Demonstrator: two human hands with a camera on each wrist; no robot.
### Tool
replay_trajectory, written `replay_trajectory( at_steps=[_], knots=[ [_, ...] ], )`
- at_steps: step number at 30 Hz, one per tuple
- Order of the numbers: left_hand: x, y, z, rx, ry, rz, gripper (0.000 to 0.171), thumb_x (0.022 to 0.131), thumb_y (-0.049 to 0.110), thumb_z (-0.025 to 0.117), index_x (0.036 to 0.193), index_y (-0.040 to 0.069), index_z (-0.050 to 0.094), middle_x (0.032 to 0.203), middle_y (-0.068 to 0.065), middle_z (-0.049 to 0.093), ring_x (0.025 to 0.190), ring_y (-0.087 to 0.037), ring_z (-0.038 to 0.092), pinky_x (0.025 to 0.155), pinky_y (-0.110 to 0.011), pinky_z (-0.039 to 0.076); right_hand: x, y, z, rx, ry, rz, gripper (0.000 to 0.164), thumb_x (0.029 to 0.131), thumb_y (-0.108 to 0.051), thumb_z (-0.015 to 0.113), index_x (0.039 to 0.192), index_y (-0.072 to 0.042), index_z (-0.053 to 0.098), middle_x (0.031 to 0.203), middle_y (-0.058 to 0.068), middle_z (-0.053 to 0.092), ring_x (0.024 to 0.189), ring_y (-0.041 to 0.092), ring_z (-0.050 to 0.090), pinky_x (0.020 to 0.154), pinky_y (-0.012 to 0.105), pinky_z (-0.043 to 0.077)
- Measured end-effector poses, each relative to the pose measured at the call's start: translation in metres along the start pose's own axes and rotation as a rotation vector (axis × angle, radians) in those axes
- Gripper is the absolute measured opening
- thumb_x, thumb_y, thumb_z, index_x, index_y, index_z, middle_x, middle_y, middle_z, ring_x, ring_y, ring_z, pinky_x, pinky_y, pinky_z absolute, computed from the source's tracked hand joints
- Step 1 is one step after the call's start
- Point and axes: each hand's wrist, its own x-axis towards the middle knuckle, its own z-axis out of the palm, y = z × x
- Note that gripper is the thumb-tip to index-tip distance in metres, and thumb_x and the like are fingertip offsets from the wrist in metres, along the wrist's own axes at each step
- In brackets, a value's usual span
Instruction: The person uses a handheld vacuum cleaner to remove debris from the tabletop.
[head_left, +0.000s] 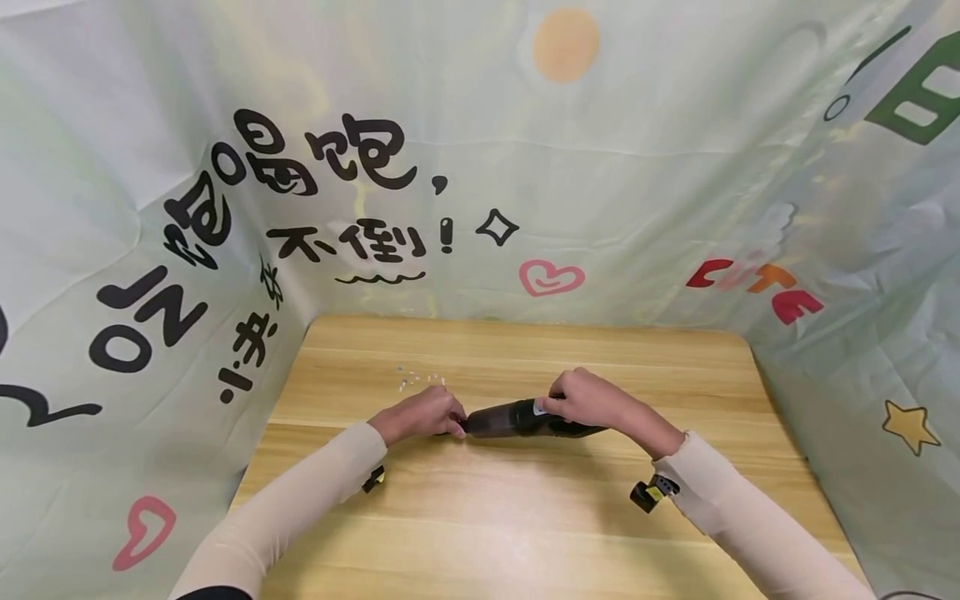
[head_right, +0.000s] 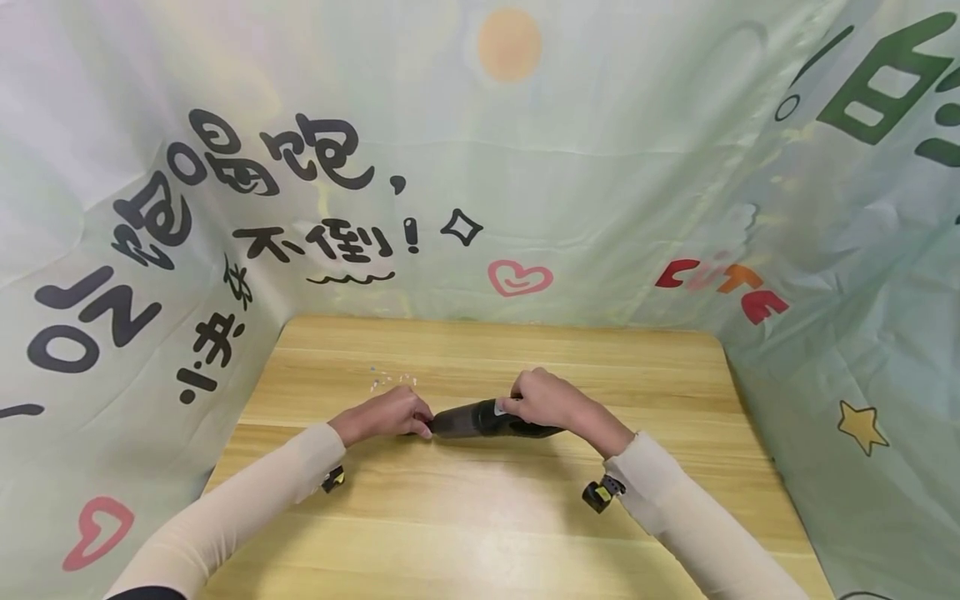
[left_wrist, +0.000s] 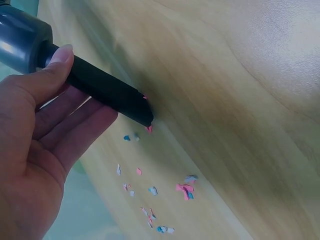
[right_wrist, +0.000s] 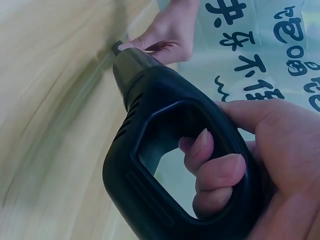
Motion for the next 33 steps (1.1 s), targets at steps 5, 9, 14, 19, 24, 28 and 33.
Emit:
replay_trajectory(
  at_steps=[5,9,14,19,24,28,33],
  knots=[
    [0.001,-0.001,-0.003,-0.026,-0.010,0.015,0.015,0.093,0.023,0.078,0.092,0.008,0.082,0.080,-0.005,0.079,0.055,0.005,0.048,0.058,-0.013,0.046,0.003,-0.002,-0.002,-0.038,0.009,0.010,0.050,0.105,-0.032,0.061,0.058,-0.017,0.056,0.049,-0.010,0.038,0.044,0.006,0.034,0.053,0.022,0.036],
    [0.003,-0.001,-0.005,-0.032,-0.021,0.026,0.015,0.094,0.022,0.077,0.087,0.009,0.080,0.073,-0.005,0.075,0.052,0.003,0.041,0.055,-0.014,0.039,0.005,-0.003,-0.004,-0.049,0.018,0.014,0.053,0.105,-0.032,0.061,0.055,-0.022,0.046,0.049,-0.011,0.031,0.044,0.007,0.027,0.052,0.022,0.032],
    [0.007,-0.004,-0.008,-0.014,-0.014,0.012,0.015,0.094,0.023,0.077,0.092,0.009,0.081,0.081,-0.002,0.078,0.057,0.004,0.050,0.061,-0.016,0.049,0.008,0.000,-0.007,-0.032,0.009,0.029,0.051,0.106,-0.032,0.061,0.057,-0.018,0.054,0.049,-0.009,0.042,0.044,0.007,0.036,0.054,0.023,0.036],
    [0.013,-0.007,-0.009,-0.003,-0.006,-0.006,0.014,0.095,0.024,0.076,0.097,0.012,0.082,0.088,0.001,0.080,0.065,0.000,0.062,0.070,-0.019,0.055,0.011,0.008,-0.011,-0.017,0.006,0.034,0.045,0.106,-0.032,0.060,0.067,-0.011,0.071,0.052,0.001,0.059,0.047,0.009,0.049,0.056,0.025,0.041],
    [0.017,-0.007,-0.013,-0.019,-0.025,-0.023,0.014,0.096,0.022,0.076,0.100,0.010,0.082,0.091,-0.001,0.081,0.069,-0.007,0.069,0.066,-0.017,0.054,0.014,0.016,-0.012,-0.008,0.003,0.033,0.042,0.106,-0.033,0.060,0.073,-0.010,0.075,0.054,0.004,0.064,0.050,0.010,0.057,0.055,0.025,0.042],
    [0.021,-0.008,-0.015,-0.032,-0.044,-0.042,0.015,0.097,0.023,0.074,0.101,0.011,0.083,0.090,0.001,0.080,0.064,-0.004,0.062,0.063,-0.017,0.050,0.016,0.020,-0.013,-0.005,0.003,0.043,0.042,0.105,-0.032,0.061,0.074,-0.011,0.076,0.054,0.004,0.064,0.050,0.010,0.057,0.055,0.025,0.041],
    [0.028,-0.012,-0.016,-0.004,-0.047,-0.048,0.016,0.096,0.025,0.075,0.099,0.012,0.083,0.088,0.001,0.079,0.064,-0.001,0.056,0.065,-0.018,0.049,0.018,0.024,-0.014,-0.004,0.011,0.057,0.044,0.105,-0.032,0.061,0.069,-0.010,0.073,0.052,0.002,0.061,0.045,0.009,0.046,0.055,0.026,0.039]
  ],
)
